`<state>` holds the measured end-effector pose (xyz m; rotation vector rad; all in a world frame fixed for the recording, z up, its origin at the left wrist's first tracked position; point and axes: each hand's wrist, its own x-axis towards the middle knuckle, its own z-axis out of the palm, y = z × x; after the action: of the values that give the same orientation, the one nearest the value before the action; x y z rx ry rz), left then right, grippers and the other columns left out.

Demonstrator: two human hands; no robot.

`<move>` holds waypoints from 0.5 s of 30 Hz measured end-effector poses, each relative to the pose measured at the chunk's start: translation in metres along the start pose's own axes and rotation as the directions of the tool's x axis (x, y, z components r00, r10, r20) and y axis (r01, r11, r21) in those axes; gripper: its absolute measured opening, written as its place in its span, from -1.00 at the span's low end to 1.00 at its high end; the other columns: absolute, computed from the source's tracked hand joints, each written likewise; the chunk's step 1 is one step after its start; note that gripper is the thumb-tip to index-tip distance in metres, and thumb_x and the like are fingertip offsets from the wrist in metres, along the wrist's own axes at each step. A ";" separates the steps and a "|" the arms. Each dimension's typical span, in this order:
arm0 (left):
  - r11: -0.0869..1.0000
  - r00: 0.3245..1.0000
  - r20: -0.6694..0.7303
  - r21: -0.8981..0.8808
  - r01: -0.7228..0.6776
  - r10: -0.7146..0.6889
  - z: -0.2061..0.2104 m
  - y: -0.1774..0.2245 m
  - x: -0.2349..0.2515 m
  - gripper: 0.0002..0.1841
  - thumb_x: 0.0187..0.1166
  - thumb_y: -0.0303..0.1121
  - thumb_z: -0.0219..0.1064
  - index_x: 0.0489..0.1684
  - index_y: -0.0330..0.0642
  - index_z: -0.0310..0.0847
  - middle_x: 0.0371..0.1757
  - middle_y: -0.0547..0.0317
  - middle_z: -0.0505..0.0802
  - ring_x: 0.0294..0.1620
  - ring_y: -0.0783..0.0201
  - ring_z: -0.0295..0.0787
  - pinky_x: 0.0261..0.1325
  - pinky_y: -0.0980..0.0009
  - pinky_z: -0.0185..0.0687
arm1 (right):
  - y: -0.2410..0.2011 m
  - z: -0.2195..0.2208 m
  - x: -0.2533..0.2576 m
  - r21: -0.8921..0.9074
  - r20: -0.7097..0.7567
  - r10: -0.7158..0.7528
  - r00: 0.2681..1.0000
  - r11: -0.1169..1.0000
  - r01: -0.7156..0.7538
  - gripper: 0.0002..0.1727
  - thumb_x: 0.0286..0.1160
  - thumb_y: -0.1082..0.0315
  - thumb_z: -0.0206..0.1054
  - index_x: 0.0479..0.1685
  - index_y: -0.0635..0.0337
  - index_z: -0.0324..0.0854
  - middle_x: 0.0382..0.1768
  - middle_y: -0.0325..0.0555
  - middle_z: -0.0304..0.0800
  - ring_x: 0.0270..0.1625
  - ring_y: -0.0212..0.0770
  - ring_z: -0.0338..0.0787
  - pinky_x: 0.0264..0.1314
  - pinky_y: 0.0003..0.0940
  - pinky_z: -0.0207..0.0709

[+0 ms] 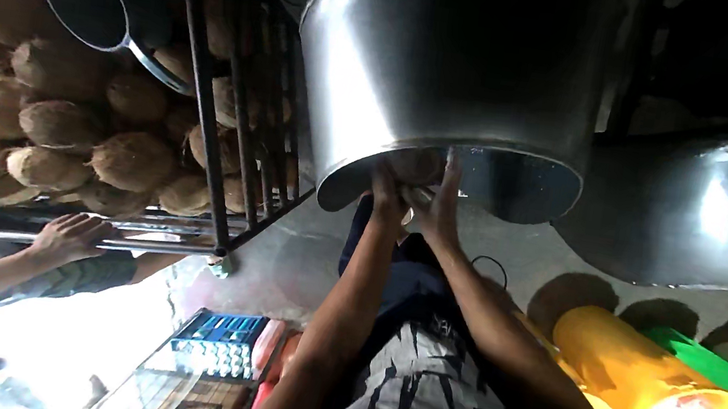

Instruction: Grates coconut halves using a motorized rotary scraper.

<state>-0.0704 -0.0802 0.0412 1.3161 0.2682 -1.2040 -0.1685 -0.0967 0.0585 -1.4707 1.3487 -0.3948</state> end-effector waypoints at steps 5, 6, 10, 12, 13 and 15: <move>0.971 0.987 0.039 -0.177 0.163 -0.158 -0.048 -0.028 0.011 -0.40 0.78 0.24 -0.33 0.12 0.08 0.58 -0.17 0.26 0.82 -0.15 0.33 0.77 -0.11 0.23 0.75 | 0.040 0.025 -0.012 -0.101 0.035 -0.120 0.992 0.987 0.123 0.31 0.15 0.03 0.70 0.86 0.37 -0.14 0.77 0.39 0.10 0.77 0.22 0.27 0.75 0.09 0.25; 0.967 0.987 0.041 -0.199 0.162 -0.156 -0.048 -0.029 0.013 -0.40 0.81 0.19 -0.36 0.09 0.05 0.58 -0.18 0.24 0.82 -0.14 0.31 0.78 -0.10 0.22 0.75 | 0.040 0.025 -0.007 -0.109 0.031 -0.114 0.993 0.987 0.117 0.24 0.16 0.00 0.69 0.81 0.43 -0.01 0.69 0.41 0.26 0.71 0.22 0.37 0.72 0.10 0.29; 0.967 0.988 0.009 -0.206 0.152 -0.154 -0.041 -0.015 0.004 -0.34 0.79 0.26 -0.45 0.16 0.08 0.55 -0.08 0.25 0.81 -0.04 0.30 0.76 -0.01 0.22 0.74 | 0.016 0.012 0.008 -0.053 0.108 0.021 0.994 0.998 -0.015 0.08 0.19 0.01 0.68 0.67 0.44 0.21 0.46 0.37 0.55 0.54 0.15 0.57 0.59 0.06 0.44; 0.973 0.988 0.019 -0.171 0.157 -0.156 -0.034 -0.003 0.000 -0.27 0.76 0.34 -0.48 0.22 0.08 0.53 -0.05 0.25 0.80 -0.01 0.31 0.74 0.05 0.21 0.72 | 0.009 0.002 0.017 0.011 0.180 0.036 0.983 0.999 -0.039 0.06 0.14 0.00 0.71 0.65 0.34 0.26 0.44 0.23 0.59 0.49 -0.02 0.61 0.55 -0.07 0.50; 0.976 0.985 0.001 -0.135 0.171 -0.172 -0.029 0.004 0.000 -0.27 0.75 0.35 -0.47 0.14 0.07 0.54 -0.15 0.26 0.78 -0.13 0.34 0.73 -0.09 0.27 0.72 | 0.009 -0.001 0.020 0.027 0.216 0.034 0.976 0.999 -0.041 0.11 0.10 0.03 0.74 0.68 0.32 0.22 0.45 0.22 0.58 0.48 -0.03 0.62 0.54 -0.07 0.52; 0.974 0.976 -0.028 -0.074 0.212 -0.214 -0.026 0.007 -0.009 -0.30 0.74 0.37 -0.37 0.00 0.03 0.56 -0.34 0.24 0.73 -0.39 0.36 0.66 -0.38 0.35 0.66 | 0.018 -0.004 0.012 0.046 0.268 0.046 0.962 0.997 -0.060 0.34 0.04 0.09 0.77 0.86 0.23 -0.13 0.59 0.24 0.44 0.54 0.00 0.58 0.56 -0.04 0.51</move>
<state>-0.0569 -0.0554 0.0434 1.2710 0.4840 -1.3392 -0.1773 -0.1053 0.0405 -1.3851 1.1496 -0.1884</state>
